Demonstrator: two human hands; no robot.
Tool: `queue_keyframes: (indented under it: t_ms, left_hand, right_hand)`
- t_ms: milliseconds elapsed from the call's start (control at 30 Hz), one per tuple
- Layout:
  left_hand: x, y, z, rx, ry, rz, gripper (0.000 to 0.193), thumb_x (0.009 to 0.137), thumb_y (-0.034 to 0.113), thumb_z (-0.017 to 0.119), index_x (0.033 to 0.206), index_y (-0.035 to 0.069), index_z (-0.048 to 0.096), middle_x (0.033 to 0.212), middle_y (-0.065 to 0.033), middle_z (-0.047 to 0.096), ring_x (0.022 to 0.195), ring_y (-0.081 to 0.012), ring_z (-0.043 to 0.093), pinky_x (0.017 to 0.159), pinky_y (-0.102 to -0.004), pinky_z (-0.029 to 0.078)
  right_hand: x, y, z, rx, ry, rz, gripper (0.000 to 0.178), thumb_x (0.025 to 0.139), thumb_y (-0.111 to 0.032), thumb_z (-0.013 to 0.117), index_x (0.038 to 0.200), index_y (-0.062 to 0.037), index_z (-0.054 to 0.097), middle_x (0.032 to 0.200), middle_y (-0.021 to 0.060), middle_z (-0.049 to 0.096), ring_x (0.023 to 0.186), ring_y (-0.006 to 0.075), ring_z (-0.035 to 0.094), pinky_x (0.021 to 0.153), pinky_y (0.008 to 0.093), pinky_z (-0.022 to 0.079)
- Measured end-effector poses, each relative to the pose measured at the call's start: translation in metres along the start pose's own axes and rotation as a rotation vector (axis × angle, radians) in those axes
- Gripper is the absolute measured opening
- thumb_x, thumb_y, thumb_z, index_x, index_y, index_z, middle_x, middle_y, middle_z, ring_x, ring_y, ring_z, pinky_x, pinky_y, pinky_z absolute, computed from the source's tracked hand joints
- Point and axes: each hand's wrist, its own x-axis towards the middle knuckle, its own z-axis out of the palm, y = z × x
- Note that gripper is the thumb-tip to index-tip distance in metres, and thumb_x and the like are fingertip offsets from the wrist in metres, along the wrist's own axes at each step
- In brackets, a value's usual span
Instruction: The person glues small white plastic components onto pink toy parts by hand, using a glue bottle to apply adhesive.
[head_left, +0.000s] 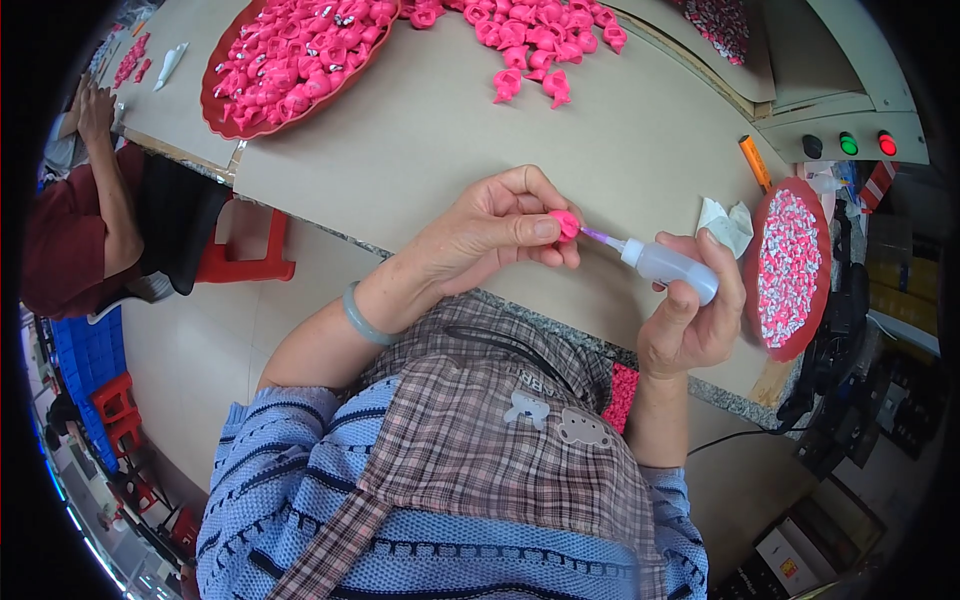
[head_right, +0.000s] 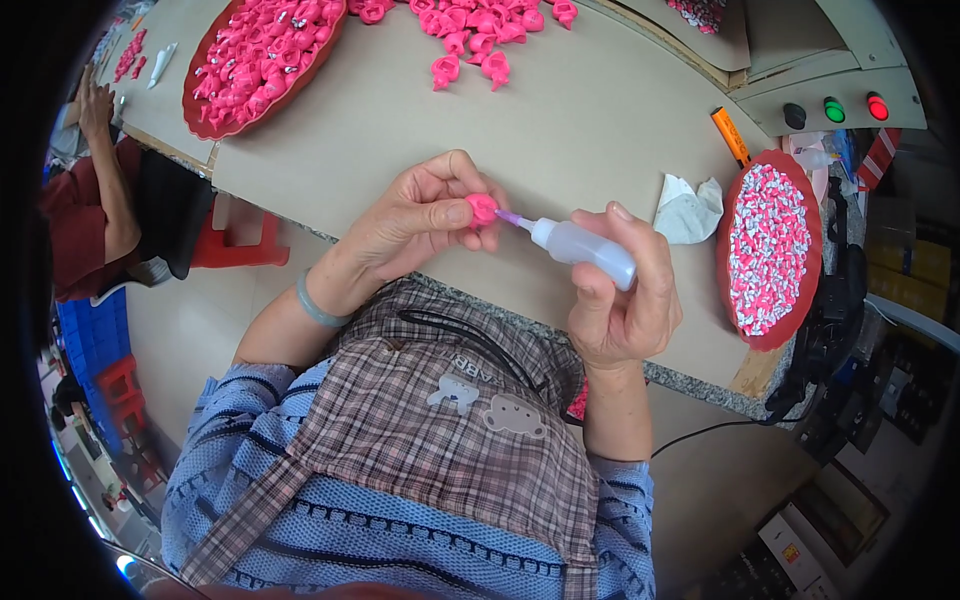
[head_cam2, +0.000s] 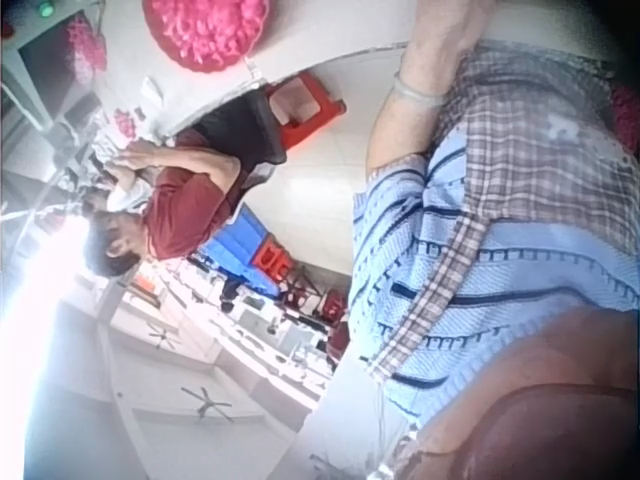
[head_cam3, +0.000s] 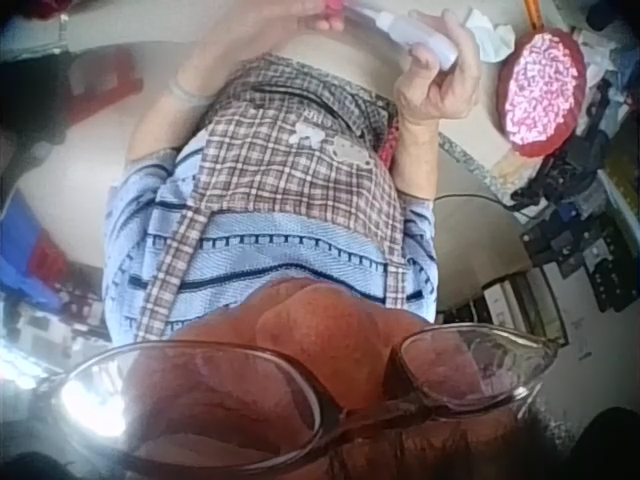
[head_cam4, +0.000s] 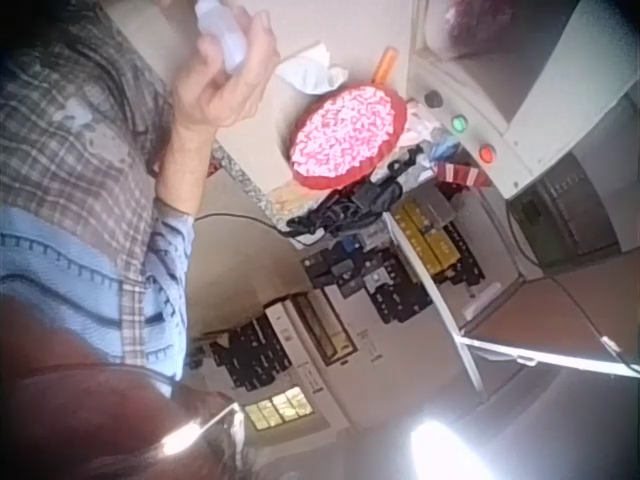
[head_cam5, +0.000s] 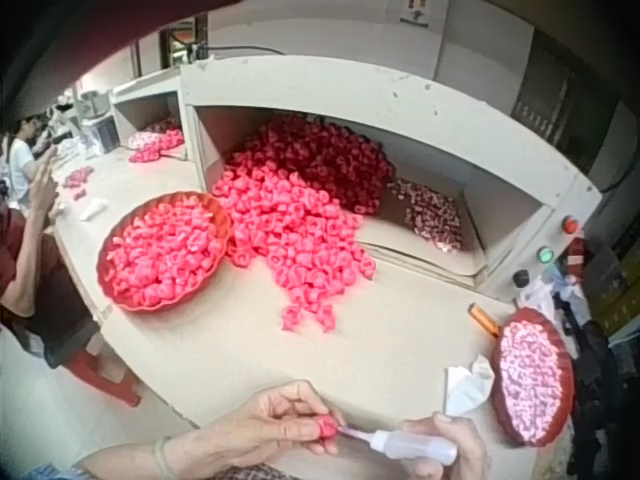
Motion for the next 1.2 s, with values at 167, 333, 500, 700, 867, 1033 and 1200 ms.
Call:
queue_keyframes:
  t_ms: [167, 333, 500, 700, 867, 1033, 1200]
  left_hand:
    - [-0.0003, 0.001, 0.0004, -0.008, 0.012, -0.007, 0.012, 0.091, 0.007, 0.061, 0.098, 0.0, 0.054, 0.107, -0.02, 0.061, 0.084, -0.0196, 0.068, 0.073, -0.0242, 0.058]
    - [-0.0002, 0.0011, 0.0007, -0.004, 0.005, -0.011, 0.012, 0.091, 0.007, 0.061, 0.098, 0.0, 0.054, 0.107, -0.0196, 0.061, 0.084, -0.0197, 0.068, 0.073, -0.0244, 0.058]
    - [-0.0015, -0.0019, -0.0026, -0.013, -0.021, -0.001, 0.014, 0.092, 0.006, 0.06, 0.103, 0.0, 0.055, 0.098, -0.0152, 0.065, 0.088, -0.0223, 0.068, 0.077, -0.0277, 0.058]
    - [0.0038, -0.0055, 0.0019, 0.041, 0.003, 0.071, 0.015, 0.09, 0.008, 0.064, 0.099, 0.004, 0.054, 0.11, -0.0194, 0.061, 0.089, -0.0197, 0.067, 0.077, -0.0267, 0.057]
    - [0.0001, -0.0007, 0.005, 0.083, 0.026, 0.115, 0.019, 0.087, 0.007, 0.067, 0.101, 0.005, 0.054, 0.112, -0.0188, 0.06, 0.092, -0.0195, 0.067, 0.083, -0.0279, 0.055]
    - [0.0032, -0.0029, 0.0047, 0.088, 0.026, 0.122, 0.02, 0.086, 0.006, 0.068, 0.101, 0.005, 0.054, 0.113, -0.0187, 0.059, 0.093, -0.0198, 0.067, 0.083, -0.0281, 0.055]
    - [-0.0004, -0.0053, 0.0042, 0.08, 0.025, 0.115, 0.021, 0.086, 0.006, 0.068, 0.1, 0.005, 0.054, 0.113, -0.0185, 0.06, 0.094, -0.0196, 0.066, 0.084, -0.028, 0.055]
  right_hand:
    - [0.0002, 0.0022, -0.0007, 0.0, -0.014, 0.002, 0.045, 0.097, -0.034, 0.054, 0.123, 0.0029, 0.05, 0.087, 0.0185, 0.065, 0.068, 0.0163, 0.06, 0.052, 0.0231, 0.044]
    - [-0.0007, 0.004, 0.0001, 0.028, 0.014, 0.005, 0.045, 0.094, -0.032, 0.06, 0.116, 0.0068, 0.054, 0.089, 0.0193, 0.067, 0.073, 0.0252, 0.069, 0.06, 0.03, 0.055]
    - [-0.0013, 0.0027, -0.0012, -0.009, -0.019, -0.002, 0.044, 0.097, -0.033, 0.054, 0.122, 0.0031, 0.051, 0.087, 0.0184, 0.066, 0.067, 0.0156, 0.059, 0.052, 0.0228, 0.044]
    - [-0.0019, 0.0071, -0.0046, -0.048, -0.031, -0.011, 0.044, 0.097, -0.033, 0.054, 0.122, 0.0031, 0.052, 0.086, 0.0182, 0.066, 0.065, 0.0151, 0.059, 0.051, 0.0226, 0.044]
    - [-0.001, 0.0018, -0.002, -0.059, -0.044, -0.013, 0.044, 0.097, -0.033, 0.054, 0.122, 0.0032, 0.052, 0.086, 0.0181, 0.066, 0.065, 0.015, 0.058, 0.052, 0.0227, 0.044]
    - [-0.0019, 0.0041, -0.0013, 0.043, -0.011, 0.027, 0.044, 0.094, -0.03, 0.06, 0.116, 0.0077, 0.054, 0.092, 0.0198, 0.067, 0.073, 0.025, 0.069, 0.06, 0.0298, 0.055]
    - [-0.0055, 0.0014, -0.0007, 0.019, -0.013, 0.013, 0.044, 0.095, -0.032, 0.058, 0.119, 0.0055, 0.053, 0.09, 0.0192, 0.066, 0.069, 0.02, 0.064, 0.056, 0.0264, 0.05]
